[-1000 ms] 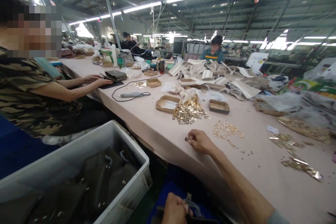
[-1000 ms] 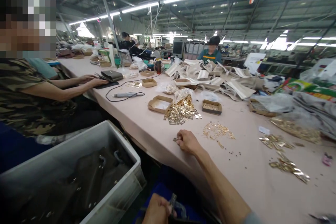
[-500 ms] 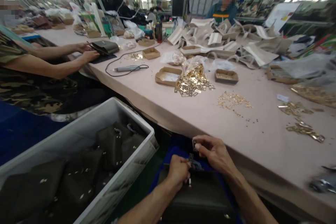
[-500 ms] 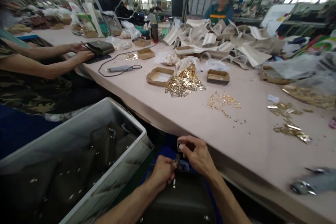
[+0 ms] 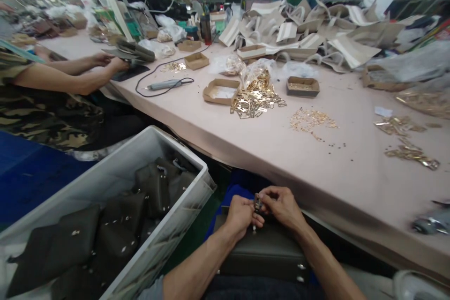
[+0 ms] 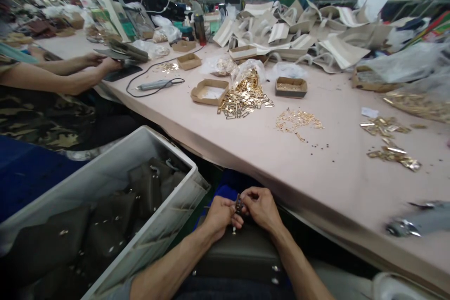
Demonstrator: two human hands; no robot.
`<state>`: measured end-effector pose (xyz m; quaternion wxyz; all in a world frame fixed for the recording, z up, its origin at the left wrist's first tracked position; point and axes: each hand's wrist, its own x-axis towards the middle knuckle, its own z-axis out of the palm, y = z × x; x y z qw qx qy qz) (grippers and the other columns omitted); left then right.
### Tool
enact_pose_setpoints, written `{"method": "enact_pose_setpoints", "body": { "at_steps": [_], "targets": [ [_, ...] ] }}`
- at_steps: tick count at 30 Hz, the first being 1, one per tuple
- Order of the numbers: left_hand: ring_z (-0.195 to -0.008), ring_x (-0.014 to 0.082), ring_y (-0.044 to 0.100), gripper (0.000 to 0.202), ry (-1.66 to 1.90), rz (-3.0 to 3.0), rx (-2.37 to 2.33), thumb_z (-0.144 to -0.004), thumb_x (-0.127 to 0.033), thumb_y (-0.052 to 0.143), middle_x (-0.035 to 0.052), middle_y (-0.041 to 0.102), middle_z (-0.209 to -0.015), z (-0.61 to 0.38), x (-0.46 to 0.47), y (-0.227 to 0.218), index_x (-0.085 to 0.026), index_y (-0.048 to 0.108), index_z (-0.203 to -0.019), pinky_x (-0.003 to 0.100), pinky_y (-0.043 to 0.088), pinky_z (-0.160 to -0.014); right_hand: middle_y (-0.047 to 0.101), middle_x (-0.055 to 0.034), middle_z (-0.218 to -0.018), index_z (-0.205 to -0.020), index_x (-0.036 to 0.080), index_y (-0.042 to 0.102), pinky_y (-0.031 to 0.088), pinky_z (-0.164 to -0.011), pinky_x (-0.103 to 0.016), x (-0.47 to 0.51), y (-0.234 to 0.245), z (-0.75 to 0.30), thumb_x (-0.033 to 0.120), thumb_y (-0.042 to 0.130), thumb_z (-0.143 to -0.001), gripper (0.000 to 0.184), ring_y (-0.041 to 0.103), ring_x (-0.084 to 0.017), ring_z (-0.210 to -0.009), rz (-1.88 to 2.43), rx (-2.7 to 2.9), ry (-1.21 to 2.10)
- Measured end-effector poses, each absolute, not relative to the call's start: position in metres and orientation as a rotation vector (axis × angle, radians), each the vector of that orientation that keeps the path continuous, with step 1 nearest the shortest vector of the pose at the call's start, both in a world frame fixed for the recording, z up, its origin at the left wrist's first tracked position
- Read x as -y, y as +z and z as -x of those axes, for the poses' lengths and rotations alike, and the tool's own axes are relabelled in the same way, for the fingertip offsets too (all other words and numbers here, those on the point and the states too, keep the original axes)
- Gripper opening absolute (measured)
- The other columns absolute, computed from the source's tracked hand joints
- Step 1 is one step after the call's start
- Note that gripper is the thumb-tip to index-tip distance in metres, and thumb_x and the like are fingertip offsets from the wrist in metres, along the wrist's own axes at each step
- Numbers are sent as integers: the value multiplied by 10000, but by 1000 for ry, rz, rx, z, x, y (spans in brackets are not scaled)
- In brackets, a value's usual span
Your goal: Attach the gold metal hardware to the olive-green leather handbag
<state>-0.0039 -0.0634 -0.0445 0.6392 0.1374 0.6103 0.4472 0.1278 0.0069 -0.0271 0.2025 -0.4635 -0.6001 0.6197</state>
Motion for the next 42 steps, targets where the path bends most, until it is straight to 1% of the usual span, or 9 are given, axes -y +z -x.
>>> {"method": "enact_pose_setpoints", "body": {
  "at_steps": [2,7,14,20,23,27,33,38,42],
  "targets": [
    [-415,162,628,186,1019,-311,-1382,-774,-164,631,133,683,-569,4,64,-44,-22,717,-690,234,512,-394,702,-59,-650,-817,129,742,493,-504,-236,-6,-29,-128,429,682,-843,307,636,-165,-537,1324,1648,1733],
    [-432,161,641,172,1009,-313,-1369,-766,-147,622,128,684,-567,4,64,-44,-37,716,-673,220,513,-405,703,-54,-640,-806,132,744,512,-523,-242,-5,-29,-128,412,673,-837,291,641,-168,-534,1351,1660,1698],
    [-435,177,644,162,1017,-315,-1346,-747,-163,634,122,675,-550,5,66,-43,-39,715,-682,263,541,-438,722,-66,-660,-786,141,741,515,-523,-250,-2,-26,-126,383,639,-839,267,655,-180,-548,1352,1742,1628],
    [-465,186,662,150,1013,-333,-1326,-731,-177,654,131,693,-616,8,67,-40,-42,694,-678,285,562,-447,724,-69,-656,-788,152,729,554,-547,-282,0,-30,-125,389,645,-821,254,673,-199,-547,1393,1681,1654],
    [-451,179,654,166,1008,-366,-1336,-743,-212,692,103,675,-565,7,69,-41,-59,678,-680,273,558,-449,725,-68,-657,-802,151,727,561,-559,-286,1,-32,-125,381,633,-822,249,681,-201,-559,1412,1666,1670],
    [-379,153,609,215,998,-411,-1359,-799,-278,696,63,650,-493,5,72,-44,-75,667,-733,243,513,-422,728,-69,-666,-816,144,733,538,-550,-273,1,-31,-125,384,624,-836,264,675,-193,-561,1407,1703,1651],
    [-379,164,617,231,969,-434,-1375,-867,-281,610,69,658,-485,6,74,-46,-68,669,-801,261,516,-449,714,-61,-638,-804,142,733,481,-524,-256,-1,-24,-126,439,633,-858,318,659,-184,-552,1388,1797,1581],
    [-373,169,611,224,949,-441,-1393,-863,-255,572,79,656,-476,5,74,-48,-70,671,-785,262,505,-440,715,-57,-661,-796,147,709,488,-532,-258,0,-22,-126,428,650,-846,291,664,-187,-567,1373,1765,1603],
    [-378,174,611,257,944,-444,-1388,-850,-313,595,80,649,-471,4,73,-49,-81,664,-765,263,497,-438,710,-56,-667,-803,147,697,488,-538,-262,-1,-28,-128,393,656,-845,253,661,-186,-571,1365,1744,1634]
  ]
}}
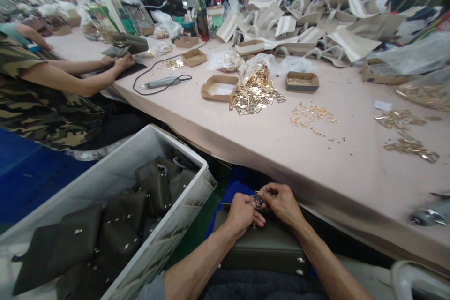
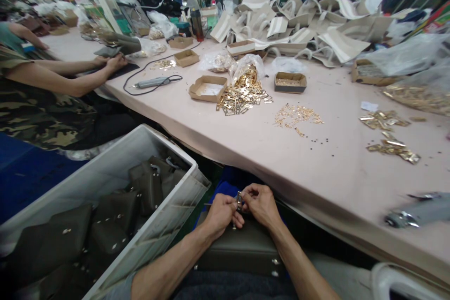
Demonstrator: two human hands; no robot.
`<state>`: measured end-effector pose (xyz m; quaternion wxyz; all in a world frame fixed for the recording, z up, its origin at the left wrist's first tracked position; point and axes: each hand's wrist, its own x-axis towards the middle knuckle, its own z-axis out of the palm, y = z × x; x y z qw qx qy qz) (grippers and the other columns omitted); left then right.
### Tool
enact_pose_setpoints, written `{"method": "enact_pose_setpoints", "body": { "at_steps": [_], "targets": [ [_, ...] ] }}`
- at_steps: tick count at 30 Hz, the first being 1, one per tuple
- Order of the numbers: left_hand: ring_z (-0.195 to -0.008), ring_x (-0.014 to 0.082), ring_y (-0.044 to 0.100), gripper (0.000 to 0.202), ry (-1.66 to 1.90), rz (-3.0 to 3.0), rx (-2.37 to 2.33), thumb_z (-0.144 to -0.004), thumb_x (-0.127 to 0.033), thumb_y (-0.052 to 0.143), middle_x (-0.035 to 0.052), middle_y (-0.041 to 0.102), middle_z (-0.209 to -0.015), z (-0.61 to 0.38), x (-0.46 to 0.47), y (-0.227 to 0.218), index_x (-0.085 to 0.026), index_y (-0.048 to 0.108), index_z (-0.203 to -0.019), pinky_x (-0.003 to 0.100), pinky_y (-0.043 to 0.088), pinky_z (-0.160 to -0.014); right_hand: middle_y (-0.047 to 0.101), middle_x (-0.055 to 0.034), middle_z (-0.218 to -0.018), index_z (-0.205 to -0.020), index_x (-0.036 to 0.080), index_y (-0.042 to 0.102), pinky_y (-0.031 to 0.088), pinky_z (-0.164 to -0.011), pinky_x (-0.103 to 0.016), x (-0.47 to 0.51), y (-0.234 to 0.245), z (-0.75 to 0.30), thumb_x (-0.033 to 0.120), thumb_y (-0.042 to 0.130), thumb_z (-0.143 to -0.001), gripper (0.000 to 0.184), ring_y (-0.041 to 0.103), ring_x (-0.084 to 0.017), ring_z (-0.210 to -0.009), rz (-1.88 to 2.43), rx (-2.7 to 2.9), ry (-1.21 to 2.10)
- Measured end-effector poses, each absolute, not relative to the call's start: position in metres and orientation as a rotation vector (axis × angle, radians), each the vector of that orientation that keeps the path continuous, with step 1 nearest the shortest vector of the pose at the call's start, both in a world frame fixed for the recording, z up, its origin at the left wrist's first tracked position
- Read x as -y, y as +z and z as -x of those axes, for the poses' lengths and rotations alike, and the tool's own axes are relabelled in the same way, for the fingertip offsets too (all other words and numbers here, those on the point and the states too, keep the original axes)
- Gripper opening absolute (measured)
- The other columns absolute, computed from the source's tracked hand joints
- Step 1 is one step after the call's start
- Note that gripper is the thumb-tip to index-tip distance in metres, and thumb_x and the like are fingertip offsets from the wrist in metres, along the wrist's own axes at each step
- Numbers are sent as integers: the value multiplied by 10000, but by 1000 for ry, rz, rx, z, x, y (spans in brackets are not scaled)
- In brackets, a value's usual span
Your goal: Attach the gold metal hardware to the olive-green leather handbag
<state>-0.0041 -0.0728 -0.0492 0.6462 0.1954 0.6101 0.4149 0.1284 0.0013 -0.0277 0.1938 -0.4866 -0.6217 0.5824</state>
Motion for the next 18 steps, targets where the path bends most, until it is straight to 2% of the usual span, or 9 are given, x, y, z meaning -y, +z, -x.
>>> {"method": "enact_pose_setpoints", "body": {
  "at_steps": [2,6,8,11,18],
  "targets": [
    [-379,178,611,278,944,-449,-1391,-840,-355,616,75,641,-462,4,73,-51,-91,657,-761,252,478,-423,707,-54,-685,-831,143,701,496,-563,-269,-4,-32,-131,393,668,-848,253,657,-183,-589,1326,1745,1659],
    [-369,177,600,256,942,-463,-1389,-817,-345,612,75,631,-445,4,72,-53,-103,647,-741,234,443,-394,732,-73,-913,-1092,129,712,538,-704,-307,-13,-36,-138,400,716,-836,373,673,-185,-723,1103,1727,1859],
    [-360,176,592,239,939,-470,-1387,-804,-327,609,73,623,-435,5,73,-54,-104,648,-728,232,435,-382,728,-71,-934,-1163,127,702,535,-755,-320,-19,-36,-141,416,717,-845,430,670,-186,-763,954,1726,2016],
    [-345,169,576,244,934,-479,-1381,-788,-334,628,66,610,-425,6,73,-53,-102,651,-716,227,424,-366,725,-61,-868,-1128,123,719,518,-750,-309,-27,-33,-145,442,709,-858,418,657,-184,-758,828,1749,2149],
    [-363,167,585,314,941,-473,-1359,-762,-418,690,57,605,-433,5,75,-50,-118,630,-692,245,462,-386,736,-68,-837,-1015,136,763,519,-738,-309,-42,-26,-145,496,745,-796,422,680,-217,-774,742,1852,2221]
  ]
}}
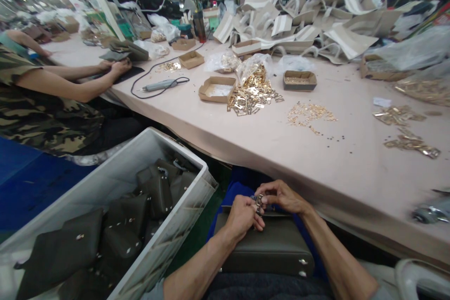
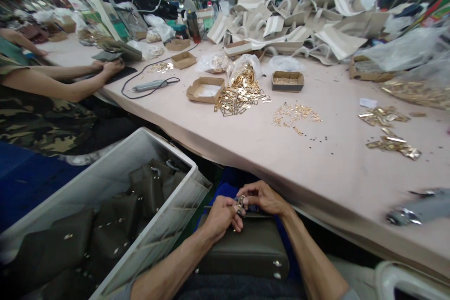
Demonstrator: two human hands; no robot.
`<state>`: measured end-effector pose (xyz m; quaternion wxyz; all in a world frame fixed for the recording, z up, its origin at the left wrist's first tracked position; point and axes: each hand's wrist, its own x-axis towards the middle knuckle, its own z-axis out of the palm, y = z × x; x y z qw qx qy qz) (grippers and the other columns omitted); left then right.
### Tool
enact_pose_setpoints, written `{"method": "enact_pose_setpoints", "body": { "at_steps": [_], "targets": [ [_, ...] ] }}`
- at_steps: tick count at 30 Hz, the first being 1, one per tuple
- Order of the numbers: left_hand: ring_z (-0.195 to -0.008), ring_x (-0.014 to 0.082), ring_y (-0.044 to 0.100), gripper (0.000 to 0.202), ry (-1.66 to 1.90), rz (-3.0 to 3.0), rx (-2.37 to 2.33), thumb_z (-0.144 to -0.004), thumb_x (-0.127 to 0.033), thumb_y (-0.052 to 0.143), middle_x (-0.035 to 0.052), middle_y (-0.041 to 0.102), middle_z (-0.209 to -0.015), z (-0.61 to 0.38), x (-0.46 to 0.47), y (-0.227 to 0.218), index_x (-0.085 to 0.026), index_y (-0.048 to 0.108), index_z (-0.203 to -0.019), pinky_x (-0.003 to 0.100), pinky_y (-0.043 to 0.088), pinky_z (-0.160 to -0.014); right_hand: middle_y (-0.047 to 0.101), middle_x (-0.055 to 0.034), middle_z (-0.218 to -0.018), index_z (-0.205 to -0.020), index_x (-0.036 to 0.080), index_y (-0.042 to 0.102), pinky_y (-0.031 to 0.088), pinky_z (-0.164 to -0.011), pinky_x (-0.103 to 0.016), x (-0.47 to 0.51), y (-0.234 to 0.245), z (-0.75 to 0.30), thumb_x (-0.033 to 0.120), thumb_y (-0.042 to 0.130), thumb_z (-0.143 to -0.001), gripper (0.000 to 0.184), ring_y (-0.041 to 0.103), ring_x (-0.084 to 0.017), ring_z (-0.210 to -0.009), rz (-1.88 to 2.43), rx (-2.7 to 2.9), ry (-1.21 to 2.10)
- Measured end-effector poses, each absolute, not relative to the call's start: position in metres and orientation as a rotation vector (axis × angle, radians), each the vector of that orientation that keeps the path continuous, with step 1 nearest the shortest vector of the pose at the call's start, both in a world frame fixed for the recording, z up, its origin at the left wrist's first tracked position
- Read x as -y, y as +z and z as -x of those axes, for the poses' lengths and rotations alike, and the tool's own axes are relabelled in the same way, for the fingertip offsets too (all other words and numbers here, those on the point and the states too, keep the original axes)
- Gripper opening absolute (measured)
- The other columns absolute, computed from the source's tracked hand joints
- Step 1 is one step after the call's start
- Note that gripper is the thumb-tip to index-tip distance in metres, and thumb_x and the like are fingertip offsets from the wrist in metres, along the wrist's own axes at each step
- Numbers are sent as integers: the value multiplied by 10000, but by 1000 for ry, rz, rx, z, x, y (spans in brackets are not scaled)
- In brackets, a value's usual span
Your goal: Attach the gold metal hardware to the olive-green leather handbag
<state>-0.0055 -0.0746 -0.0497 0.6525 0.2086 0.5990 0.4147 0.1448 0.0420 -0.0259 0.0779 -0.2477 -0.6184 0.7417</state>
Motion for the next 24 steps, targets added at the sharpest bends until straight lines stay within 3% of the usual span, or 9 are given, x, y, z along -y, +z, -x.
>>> {"method": "enact_pose_setpoints", "body": {
  "at_steps": [8,15,20,24],
  "targets": [
    [-358,168,582,245,937,-461,-1353,-740,-357,665,68,617,-433,5,73,-46,-121,627,-689,246,460,-384,748,-80,-838,-960,130,782,529,-718,-296,-52,-32,-146,416,784,-760,349,685,-207,-744,730,1849,2269],
    [-358,169,572,243,931,-472,-1360,-752,-349,653,68,618,-435,4,71,-43,-114,644,-693,259,472,-389,751,-86,-798,-918,117,771,547,-670,-293,-53,-35,-144,461,809,-715,401,688,-201,-673,763,1794,2346],
    [-365,157,564,242,891,-664,-1520,-876,-289,549,41,634,-482,5,77,-34,-112,715,-880,239,448,-406,739,-78,-800,-895,115,781,555,-669,-295,-56,-36,-145,423,822,-704,364,672,-185,-657,789,1753,2331],
    [-525,170,629,203,851,-1117,-1706,-875,-197,580,49,698,-633,4,83,-17,-164,766,-950,265,471,-565,724,-62,-771,-886,121,782,542,-653,-278,-57,-40,-147,398,828,-710,331,658,-174,-649,773,1738,2322]
  ]
}}
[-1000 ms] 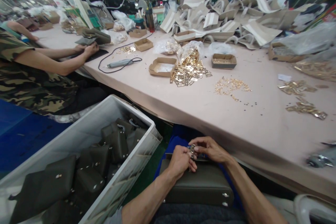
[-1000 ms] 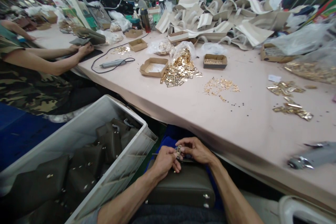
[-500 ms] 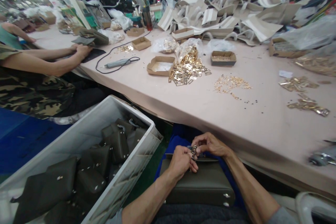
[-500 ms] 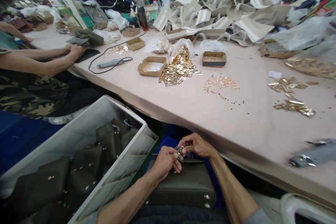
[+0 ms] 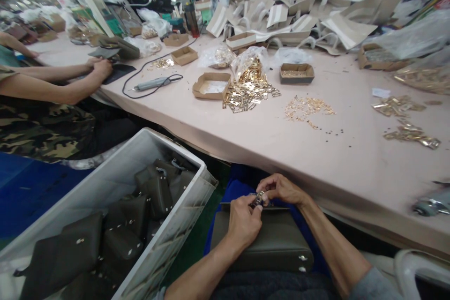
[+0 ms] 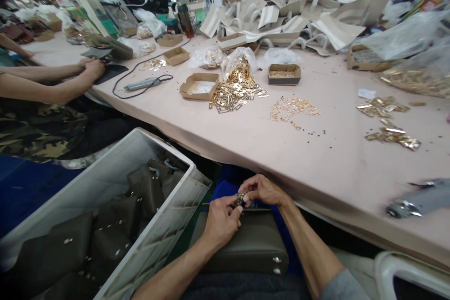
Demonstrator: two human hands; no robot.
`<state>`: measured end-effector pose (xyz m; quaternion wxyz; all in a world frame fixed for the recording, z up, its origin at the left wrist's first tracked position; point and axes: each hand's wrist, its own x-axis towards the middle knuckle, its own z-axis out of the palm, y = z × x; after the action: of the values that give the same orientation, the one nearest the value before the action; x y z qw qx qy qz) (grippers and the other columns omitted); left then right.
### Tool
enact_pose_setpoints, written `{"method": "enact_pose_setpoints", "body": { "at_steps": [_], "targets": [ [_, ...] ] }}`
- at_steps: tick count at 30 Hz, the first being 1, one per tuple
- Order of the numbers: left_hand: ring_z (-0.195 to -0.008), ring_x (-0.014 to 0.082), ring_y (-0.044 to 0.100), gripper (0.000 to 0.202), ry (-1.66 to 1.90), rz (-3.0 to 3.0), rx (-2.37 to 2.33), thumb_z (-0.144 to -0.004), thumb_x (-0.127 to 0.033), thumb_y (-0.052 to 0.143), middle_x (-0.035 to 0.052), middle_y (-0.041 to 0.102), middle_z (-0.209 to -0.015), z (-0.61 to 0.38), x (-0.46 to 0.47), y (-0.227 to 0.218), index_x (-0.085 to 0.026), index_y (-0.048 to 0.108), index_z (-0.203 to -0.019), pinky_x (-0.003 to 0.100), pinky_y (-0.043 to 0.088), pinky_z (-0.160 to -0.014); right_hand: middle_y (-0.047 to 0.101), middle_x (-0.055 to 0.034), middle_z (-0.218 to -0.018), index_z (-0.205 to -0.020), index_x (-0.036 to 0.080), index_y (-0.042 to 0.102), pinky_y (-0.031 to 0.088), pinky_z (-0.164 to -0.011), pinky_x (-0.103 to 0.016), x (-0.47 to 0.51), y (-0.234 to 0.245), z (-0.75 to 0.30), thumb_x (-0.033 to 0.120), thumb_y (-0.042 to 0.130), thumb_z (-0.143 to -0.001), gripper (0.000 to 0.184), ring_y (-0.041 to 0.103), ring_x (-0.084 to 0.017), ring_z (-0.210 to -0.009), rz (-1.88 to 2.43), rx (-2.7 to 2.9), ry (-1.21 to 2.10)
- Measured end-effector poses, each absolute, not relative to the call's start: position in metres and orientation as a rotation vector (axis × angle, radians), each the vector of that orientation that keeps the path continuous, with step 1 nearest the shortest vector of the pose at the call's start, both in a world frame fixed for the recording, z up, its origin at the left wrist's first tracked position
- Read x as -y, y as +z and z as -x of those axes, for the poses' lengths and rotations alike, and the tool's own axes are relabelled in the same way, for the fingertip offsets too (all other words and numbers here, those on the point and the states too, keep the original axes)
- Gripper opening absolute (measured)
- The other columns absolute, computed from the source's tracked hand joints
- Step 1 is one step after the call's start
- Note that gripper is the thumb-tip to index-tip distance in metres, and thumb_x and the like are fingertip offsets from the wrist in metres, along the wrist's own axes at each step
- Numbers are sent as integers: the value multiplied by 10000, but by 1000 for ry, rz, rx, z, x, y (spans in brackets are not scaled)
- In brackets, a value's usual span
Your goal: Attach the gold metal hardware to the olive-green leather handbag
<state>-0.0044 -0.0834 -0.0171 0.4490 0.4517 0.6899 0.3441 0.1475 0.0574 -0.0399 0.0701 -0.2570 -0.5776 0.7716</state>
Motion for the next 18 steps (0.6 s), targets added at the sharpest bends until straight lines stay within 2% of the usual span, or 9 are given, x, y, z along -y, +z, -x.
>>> {"method": "enact_pose_setpoints", "body": {
  "at_steps": [2,4,9,18],
  "targets": [
    [-660,195,664,166,864,-1369,-1805,-835,-135,619,56,723,-711,3,84,-11,-186,774,-868,290,468,-687,719,-58,-748,-868,123,786,527,-641,-265,-57,-43,-149,376,833,-716,299,648,-164,-634,741,1743,2320],
    [-725,209,673,186,861,-1497,-1852,-820,-86,613,57,727,-728,0,84,-9,-190,767,-812,301,451,-743,723,-61,-745,-869,126,792,522,-642,-264,-56,-45,-150,357,839,-721,279,648,-163,-626,719,1738,2323],
    [-711,197,669,223,842,-1550,-1848,-821,-44,578,53,716,-707,-3,81,-10,-186,739,-760,286,421,-716,738,-71,-788,-903,132,800,529,-659,-279,-54,-51,-152,314,839,-730,254,673,-184,-664,734,1707,2319],
    [-618,184,611,193,792,-1565,-1909,-806,-67,587,58,695,-667,-3,79,-17,-172,720,-714,302,350,-632,741,-78,-812,-927,124,803,515,-656,-277,-55,-54,-155,298,841,-738,260,663,-187,-689,708,1744,2268]
  ]
}}
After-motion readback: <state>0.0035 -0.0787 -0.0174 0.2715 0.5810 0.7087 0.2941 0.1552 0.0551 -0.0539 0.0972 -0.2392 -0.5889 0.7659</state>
